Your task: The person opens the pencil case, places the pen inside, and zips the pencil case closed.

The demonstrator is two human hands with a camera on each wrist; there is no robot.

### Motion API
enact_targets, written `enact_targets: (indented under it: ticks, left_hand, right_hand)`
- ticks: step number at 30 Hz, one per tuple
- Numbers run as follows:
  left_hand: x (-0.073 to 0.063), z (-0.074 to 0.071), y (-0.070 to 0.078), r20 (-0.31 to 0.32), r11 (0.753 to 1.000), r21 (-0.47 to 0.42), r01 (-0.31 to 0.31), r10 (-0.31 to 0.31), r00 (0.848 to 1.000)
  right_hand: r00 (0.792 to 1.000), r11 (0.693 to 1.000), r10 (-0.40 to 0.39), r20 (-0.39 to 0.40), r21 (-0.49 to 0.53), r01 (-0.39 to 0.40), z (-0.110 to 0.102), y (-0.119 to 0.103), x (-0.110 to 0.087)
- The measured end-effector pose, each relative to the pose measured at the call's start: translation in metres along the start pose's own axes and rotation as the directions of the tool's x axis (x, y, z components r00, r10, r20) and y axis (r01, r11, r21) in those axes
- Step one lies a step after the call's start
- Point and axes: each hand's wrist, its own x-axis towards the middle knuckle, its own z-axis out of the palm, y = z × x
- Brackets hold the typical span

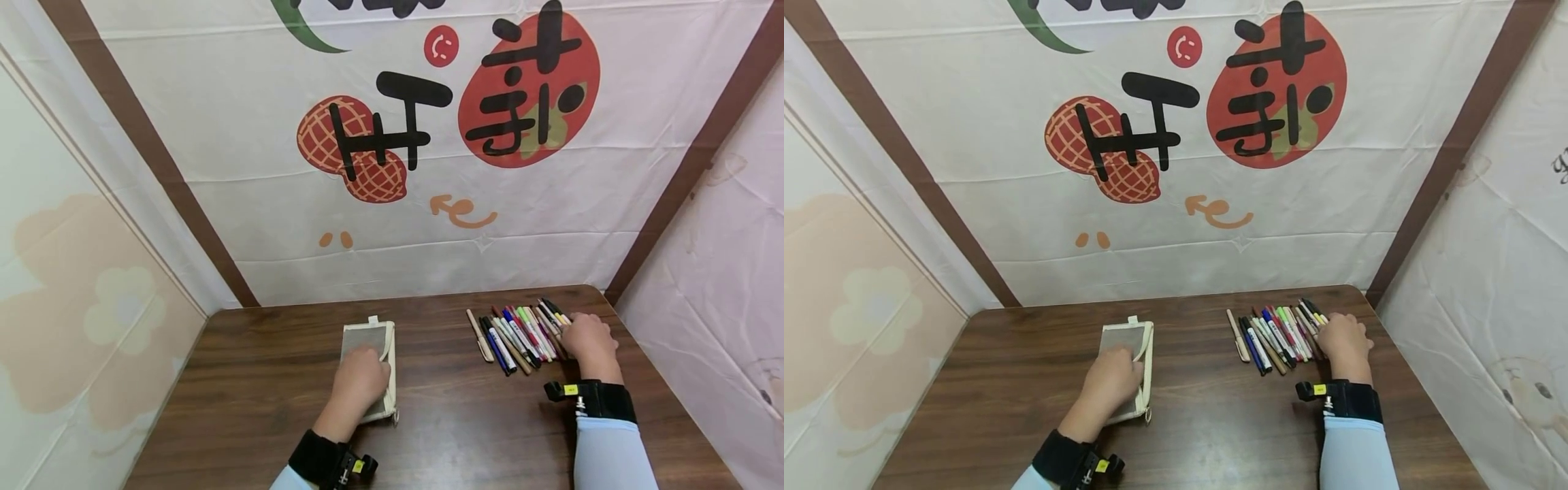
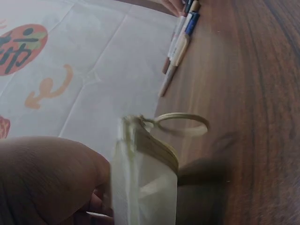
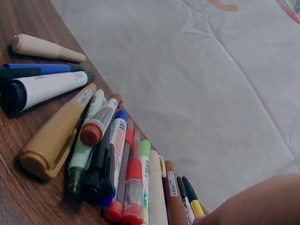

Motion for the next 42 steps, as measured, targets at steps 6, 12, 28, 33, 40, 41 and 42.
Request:
enact_targets:
  ticks: [6,12,28,33,40,41,42]
  left_hand:
    - [-0.002,-0.013,0.0,-0.025,1.0,0.004,-0.009,0.009,1.0]
    - [-0.006,-0.027,0.001,-0.077,0.999,-0.021,-0.034,0.033,0.997]
    - [-0.008,-0.039,-0.002,-0.23,0.992,-0.114,-0.05,0.023,0.973]
    - [-0.008,-0.039,-0.004,-0.265,0.989,-0.127,-0.074,0.038,0.963]
    - [-0.006,-0.037,-0.005,-0.262,0.984,-0.157,-0.082,0.038,0.964]
    - [-0.006,-0.037,-0.005,-0.264,0.983,-0.163,-0.085,0.039,0.964]
    - [-0.005,-0.037,-0.005,-0.267,0.982,-0.169,-0.086,0.039,0.963]
  right_hand:
    - [0.999,1.0,0.004,0.032,0.015,-0.005,-0.004,0.004,0.001]
    - [1.0,0.999,-0.012,0.024,0.048,0.01,-0.011,0.008,-0.002]
    - [0.995,0.99,0.075,-0.065,0.122,-0.067,-0.01,0.014,-0.003]
    - [0.993,0.988,0.08,-0.089,0.141,-0.067,-0.013,0.01,-0.005]
    - [0.983,0.985,0.019,-0.181,0.174,0.013,-0.02,0.001,-0.014]
    - [0.981,0.983,0.014,-0.191,0.182,0.021,-0.022,-0.001,-0.015]
    - [0.98,0.982,0.008,-0.2,0.189,0.031,-0.023,-0.004,-0.017]
